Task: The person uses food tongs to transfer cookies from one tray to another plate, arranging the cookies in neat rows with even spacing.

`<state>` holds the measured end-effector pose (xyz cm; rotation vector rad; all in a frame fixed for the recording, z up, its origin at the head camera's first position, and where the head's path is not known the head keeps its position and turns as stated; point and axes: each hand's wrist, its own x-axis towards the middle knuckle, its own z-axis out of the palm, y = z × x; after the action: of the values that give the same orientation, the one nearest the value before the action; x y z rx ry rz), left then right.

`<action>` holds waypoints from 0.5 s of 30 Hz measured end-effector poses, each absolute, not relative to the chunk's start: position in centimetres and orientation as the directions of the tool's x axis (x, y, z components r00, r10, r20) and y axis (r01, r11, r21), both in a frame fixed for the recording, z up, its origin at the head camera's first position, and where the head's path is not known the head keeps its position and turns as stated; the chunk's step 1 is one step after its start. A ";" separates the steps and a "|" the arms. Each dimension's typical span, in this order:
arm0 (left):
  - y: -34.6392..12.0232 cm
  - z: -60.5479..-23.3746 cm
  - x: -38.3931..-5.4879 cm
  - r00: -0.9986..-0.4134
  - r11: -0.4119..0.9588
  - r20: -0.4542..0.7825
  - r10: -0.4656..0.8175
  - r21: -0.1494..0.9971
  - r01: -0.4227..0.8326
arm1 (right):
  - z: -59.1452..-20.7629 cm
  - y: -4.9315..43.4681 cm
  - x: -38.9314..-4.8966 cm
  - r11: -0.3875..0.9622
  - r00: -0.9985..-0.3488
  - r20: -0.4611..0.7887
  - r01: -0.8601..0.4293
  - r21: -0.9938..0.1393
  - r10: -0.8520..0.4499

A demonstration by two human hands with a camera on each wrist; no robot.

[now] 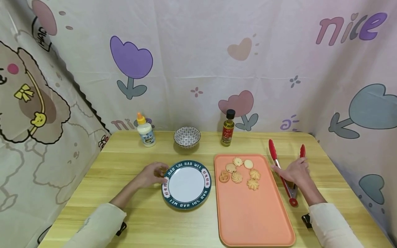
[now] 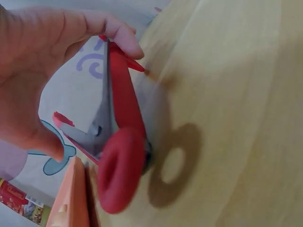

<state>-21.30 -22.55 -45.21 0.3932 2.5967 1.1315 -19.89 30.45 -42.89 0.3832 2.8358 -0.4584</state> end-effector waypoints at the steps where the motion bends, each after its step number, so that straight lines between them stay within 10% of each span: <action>1: -22.5 -45.3 -21.3 -0.922 0.649 -0.146 0.359 0.749 0.134 | -43.0 30.4 -19.9 0.919 -0.937 -0.279 0.288 -0.268 0.212; 15: -21.4 -45.9 -21.5 -0.951 0.686 -0.190 0.243 0.727 0.030 | -44.5 30.4 -19.8 0.901 -0.947 -0.214 0.299 -0.313 0.240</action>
<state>-21.46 -21.37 -45.86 0.2178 2.6277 1.1262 -19.76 30.44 -44.46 0.4131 2.8960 -0.5173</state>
